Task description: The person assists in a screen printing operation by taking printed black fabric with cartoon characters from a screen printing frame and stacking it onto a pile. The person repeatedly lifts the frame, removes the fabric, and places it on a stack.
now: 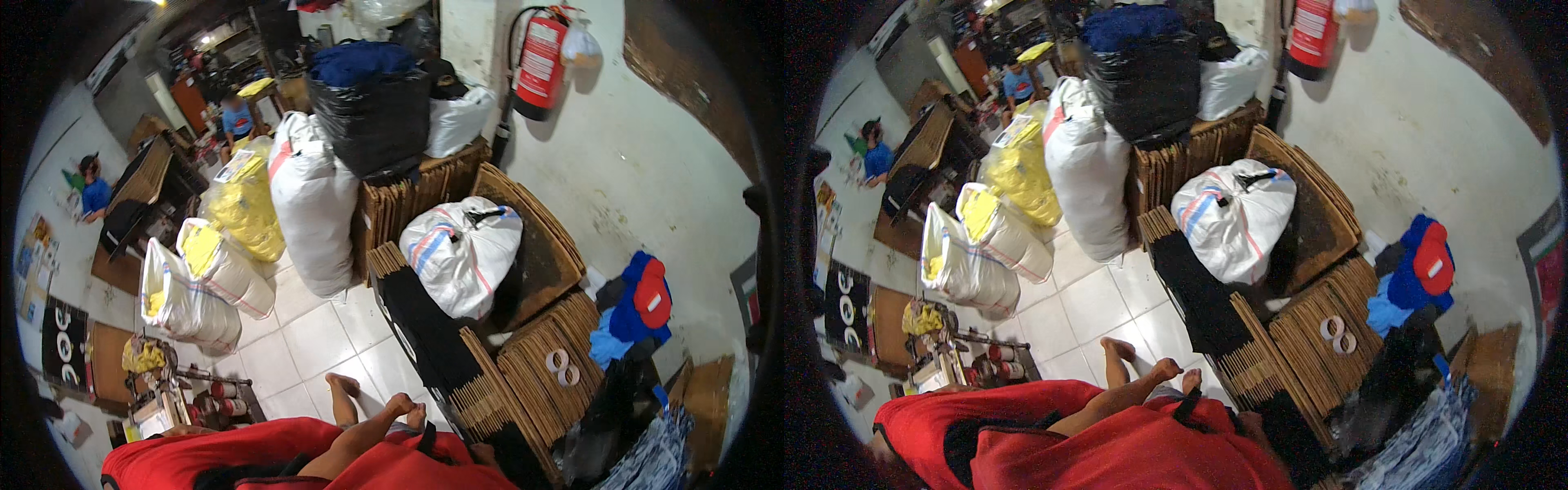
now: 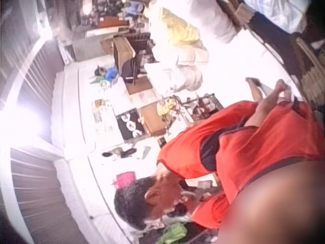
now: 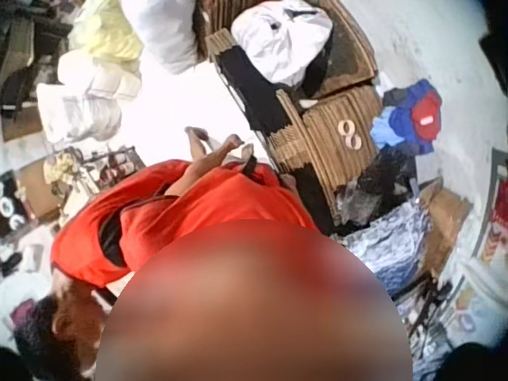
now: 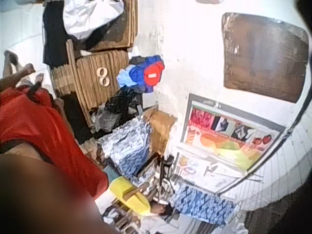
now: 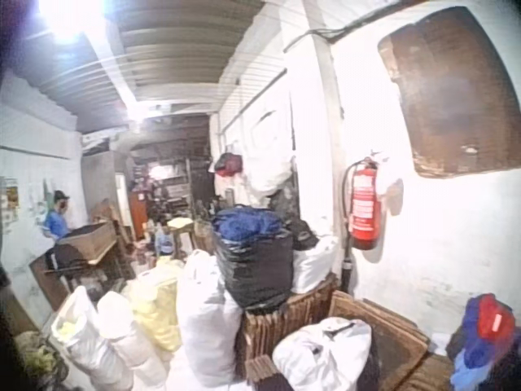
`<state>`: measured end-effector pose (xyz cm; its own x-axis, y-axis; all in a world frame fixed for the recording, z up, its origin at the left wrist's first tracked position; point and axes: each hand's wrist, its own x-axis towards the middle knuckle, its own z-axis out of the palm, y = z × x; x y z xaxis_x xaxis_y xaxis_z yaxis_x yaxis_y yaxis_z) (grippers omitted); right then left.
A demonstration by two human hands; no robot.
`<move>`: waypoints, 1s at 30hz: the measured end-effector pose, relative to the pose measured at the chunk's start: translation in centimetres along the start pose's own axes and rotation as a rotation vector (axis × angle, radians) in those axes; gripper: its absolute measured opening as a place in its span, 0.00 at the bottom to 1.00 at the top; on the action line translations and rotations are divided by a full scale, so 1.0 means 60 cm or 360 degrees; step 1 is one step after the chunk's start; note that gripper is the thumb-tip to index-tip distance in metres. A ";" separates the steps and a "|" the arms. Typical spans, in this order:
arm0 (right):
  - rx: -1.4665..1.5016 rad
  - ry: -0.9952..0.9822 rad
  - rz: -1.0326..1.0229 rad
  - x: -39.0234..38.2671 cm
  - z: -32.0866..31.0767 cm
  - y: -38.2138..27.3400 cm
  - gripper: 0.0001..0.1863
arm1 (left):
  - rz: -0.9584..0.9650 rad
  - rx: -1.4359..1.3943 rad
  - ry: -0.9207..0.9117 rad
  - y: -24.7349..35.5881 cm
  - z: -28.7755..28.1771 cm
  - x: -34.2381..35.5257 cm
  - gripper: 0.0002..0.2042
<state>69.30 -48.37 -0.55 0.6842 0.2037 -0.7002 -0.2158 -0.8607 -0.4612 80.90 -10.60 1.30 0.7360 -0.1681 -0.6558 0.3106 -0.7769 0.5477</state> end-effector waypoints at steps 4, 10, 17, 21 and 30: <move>0.0441 0.0280 0.0225 0.006 -0.037 -0.052 0.09 | 0.0419 0.0655 -0.0031 -0.081 0.056 0.011 0.17; -0.0276 -0.0171 -0.0039 0.071 -0.068 -0.062 0.11 | -0.0459 -0.0209 0.0042 -0.076 0.044 -0.073 0.16; 0.0608 -0.0344 0.0021 0.080 -0.114 -0.030 0.13 | -0.0329 -0.0688 0.0501 -0.102 0.049 -0.217 0.09; 0.0226 -0.0366 -0.0145 0.103 -0.115 -0.007 0.10 | -0.0845 -0.0659 0.0350 -0.093 0.063 -0.305 0.11; -0.0109 -0.0290 0.0019 0.103 -0.104 -0.032 0.11 | -0.0841 -0.0803 0.0324 -0.034 0.134 -0.277 0.17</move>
<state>78.29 -48.35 -0.60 0.5431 0.2692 -0.7953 -0.1708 -0.8920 -0.4186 63.19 -11.10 6.90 0.4941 0.3025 -0.8151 0.8543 -0.3427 0.3907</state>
